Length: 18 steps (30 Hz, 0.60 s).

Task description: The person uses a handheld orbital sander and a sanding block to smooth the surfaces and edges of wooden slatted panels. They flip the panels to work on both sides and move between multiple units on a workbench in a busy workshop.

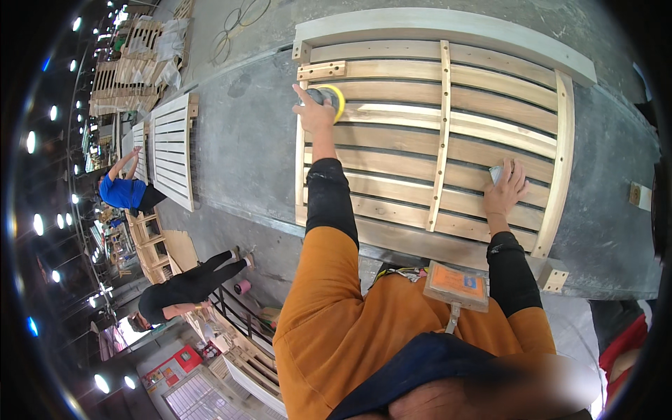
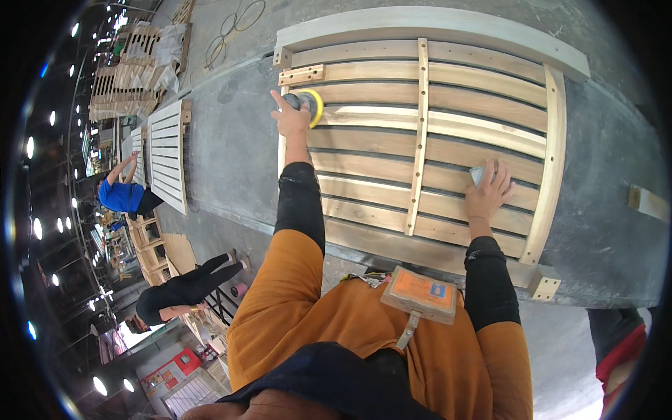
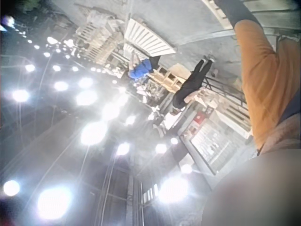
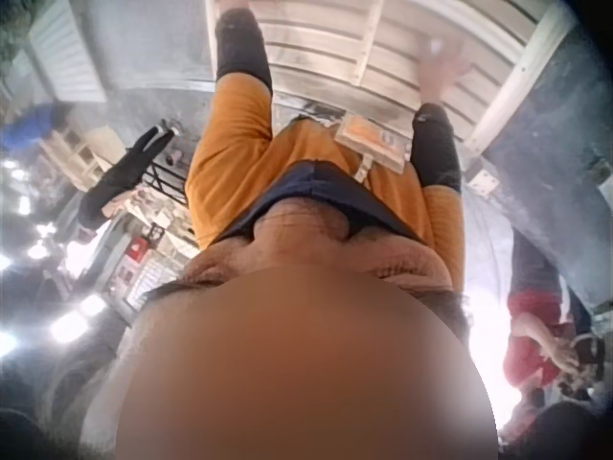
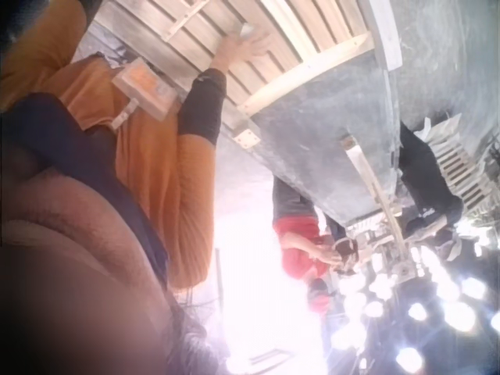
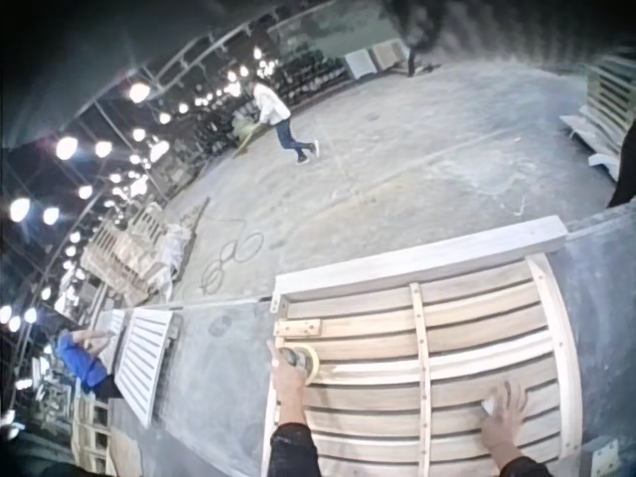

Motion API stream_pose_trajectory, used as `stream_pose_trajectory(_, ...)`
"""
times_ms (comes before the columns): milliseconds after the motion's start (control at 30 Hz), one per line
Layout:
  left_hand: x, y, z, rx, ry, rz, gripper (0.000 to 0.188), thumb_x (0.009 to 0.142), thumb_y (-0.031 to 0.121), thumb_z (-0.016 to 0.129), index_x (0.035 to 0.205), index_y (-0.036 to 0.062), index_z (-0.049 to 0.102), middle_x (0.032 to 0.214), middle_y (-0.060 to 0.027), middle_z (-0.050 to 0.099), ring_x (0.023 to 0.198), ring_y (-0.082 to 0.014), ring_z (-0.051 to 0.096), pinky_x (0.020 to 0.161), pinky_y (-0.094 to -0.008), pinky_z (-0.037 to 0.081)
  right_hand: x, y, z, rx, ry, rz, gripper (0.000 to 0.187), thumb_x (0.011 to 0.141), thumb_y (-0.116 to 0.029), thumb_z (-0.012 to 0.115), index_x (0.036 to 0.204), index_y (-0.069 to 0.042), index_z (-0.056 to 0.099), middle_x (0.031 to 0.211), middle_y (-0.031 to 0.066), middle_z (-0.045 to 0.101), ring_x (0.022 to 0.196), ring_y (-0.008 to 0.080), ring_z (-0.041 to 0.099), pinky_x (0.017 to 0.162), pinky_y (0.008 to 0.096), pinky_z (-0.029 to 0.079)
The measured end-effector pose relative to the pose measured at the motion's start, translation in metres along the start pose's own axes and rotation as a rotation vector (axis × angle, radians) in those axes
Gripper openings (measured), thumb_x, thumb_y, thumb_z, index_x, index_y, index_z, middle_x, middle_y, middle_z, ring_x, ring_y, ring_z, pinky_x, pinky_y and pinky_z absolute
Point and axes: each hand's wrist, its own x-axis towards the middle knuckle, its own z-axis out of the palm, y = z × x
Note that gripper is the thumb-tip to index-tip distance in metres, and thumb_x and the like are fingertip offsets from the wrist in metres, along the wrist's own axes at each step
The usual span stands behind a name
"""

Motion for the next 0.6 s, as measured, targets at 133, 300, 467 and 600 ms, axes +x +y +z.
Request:
stream_pose_trajectory(133,0.026,-0.004,-0.003,0.074,-0.066,0.043,0.098,0.080,0.031,0.073,0.155,0.0304,0.010,0.129,-0.0330,0.038,0.093,-0.0438,0.064,0.080,-0.0472,0.053,-0.001,-0.001,-0.001,-0.045,-0.004,0.005,0.067,0.070,-0.010,0.067,0.134,-0.016,0.047,0.141,0.0084,0.043,0.135,0.0289,0.036,0.108,0.0547,0.024)
stream_pose_trajectory(300,0.017,0.008,-0.002,0.046,-0.114,0.155,0.098,0.079,0.033,0.074,0.155,0.0322,0.011,0.133,-0.0329,0.038,0.100,-0.0461,0.062,0.083,-0.0478,0.052,-0.001,-0.001,0.002,-0.059,0.035,-0.014,0.064,0.072,-0.008,0.064,0.134,-0.016,0.047,0.140,0.0077,0.044,0.135,0.0280,0.037,0.108,0.0528,0.024)
stream_pose_trajectory(467,-0.010,-0.009,-0.007,-0.201,-0.158,0.336,0.102,0.075,0.030,0.079,0.154,0.0369,0.014,0.135,-0.0272,0.040,0.106,-0.0449,0.060,0.085,-0.0490,0.052,-0.001,-0.002,0.005,-0.101,0.045,-0.019,0.064,0.075,-0.004,0.060,0.136,-0.016,0.046,0.140,0.0079,0.045,0.135,0.0280,0.038,0.108,0.0506,0.025)
stream_pose_trajectory(600,-0.015,-0.052,-0.010,-0.076,-0.085,0.198,0.098,0.079,0.030,0.076,0.153,0.0403,0.014,0.137,-0.0277,0.036,0.104,-0.0441,0.061,0.085,-0.0489,0.052,-0.003,0.000,0.005,-0.129,0.053,-0.054,0.063,0.077,-0.002,0.059,0.137,-0.016,0.046,0.140,0.0086,0.044,0.134,0.0285,0.038,0.108,0.0503,0.025)
